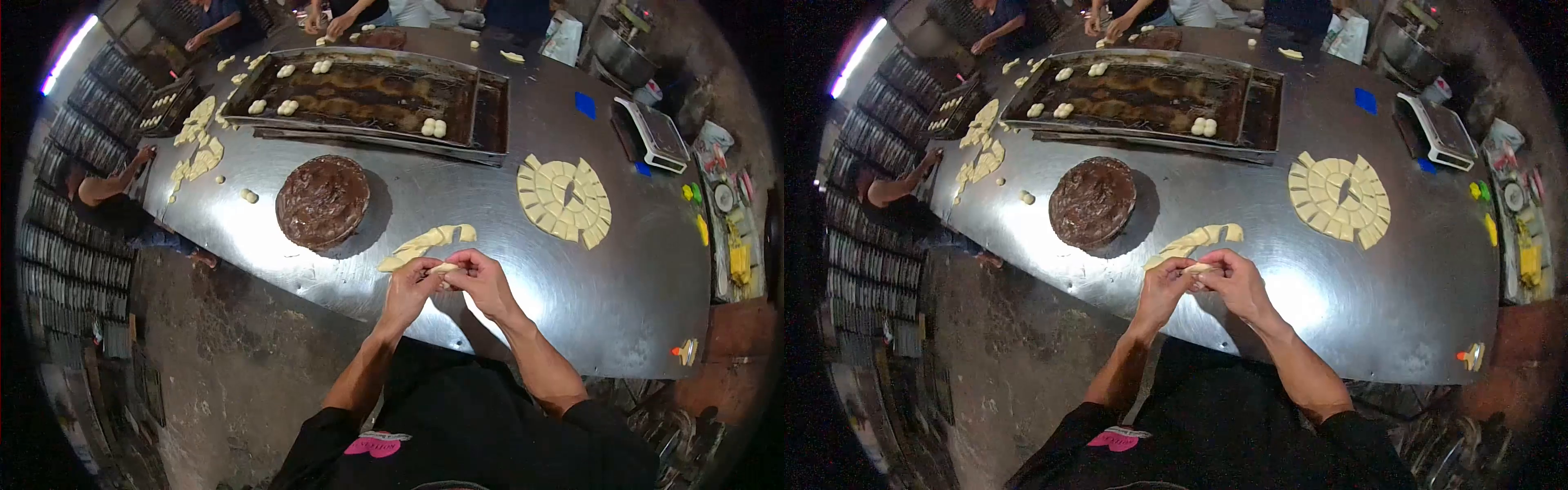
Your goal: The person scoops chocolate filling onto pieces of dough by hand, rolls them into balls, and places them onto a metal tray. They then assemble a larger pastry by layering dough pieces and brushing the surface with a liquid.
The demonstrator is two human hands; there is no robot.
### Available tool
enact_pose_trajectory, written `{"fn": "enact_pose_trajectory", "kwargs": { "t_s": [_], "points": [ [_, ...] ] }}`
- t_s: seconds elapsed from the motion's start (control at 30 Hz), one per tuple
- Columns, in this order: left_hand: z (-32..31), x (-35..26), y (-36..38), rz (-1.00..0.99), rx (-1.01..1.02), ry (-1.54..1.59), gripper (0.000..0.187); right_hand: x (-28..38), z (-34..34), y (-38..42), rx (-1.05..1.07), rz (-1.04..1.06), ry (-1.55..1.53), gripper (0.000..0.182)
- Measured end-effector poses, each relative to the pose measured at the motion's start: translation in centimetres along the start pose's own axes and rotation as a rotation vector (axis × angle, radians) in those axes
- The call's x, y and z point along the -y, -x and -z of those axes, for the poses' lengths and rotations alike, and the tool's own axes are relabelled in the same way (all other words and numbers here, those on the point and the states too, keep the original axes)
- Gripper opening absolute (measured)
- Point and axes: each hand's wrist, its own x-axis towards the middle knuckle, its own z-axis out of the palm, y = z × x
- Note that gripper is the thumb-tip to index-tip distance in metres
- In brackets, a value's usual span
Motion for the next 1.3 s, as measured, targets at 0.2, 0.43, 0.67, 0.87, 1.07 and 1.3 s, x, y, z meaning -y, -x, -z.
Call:
{"fn": "enact_pose_trajectory", "kwargs": {
  "t_s": [0.2,0.43,0.67,0.87,1.07,1.3],
  "points": [
    [4.6,0.7,0.0,-0.063,-0.027,0.405,0.026,-0.5,-1.6,-2.4,0.178,-0.314,-0.305,0.019],
    [5.4,3.9,0.2,-0.159,-0.25,-0.063,0.036,-3.4,-7.9,-5.8,-0.055,-0.158,-0.622,0.048],
    [11.5,3.7,2.3,-0.27,-0.414,-0.408,0.039,-3.6,-14.3,-13.1,0.093,0.073,0.303,0.038],
    [19.1,4.1,5.1,-0.164,-0.562,-0.412,0.028,-4.5,-21.3,-19.3,0.437,0.856,0.858,0.041],
    [22.3,5.3,6.8,-0.116,-0.647,-0.315,0.025,-5.2,-22.5,-19.5,0.623,0.742,1.138,0.039],
    [18.5,3.1,2.7,-0.026,-0.559,0.667,0.029,-2.1,-20.1,-18.5,0.572,-0.499,-0.009,0.037]
  ]
}}
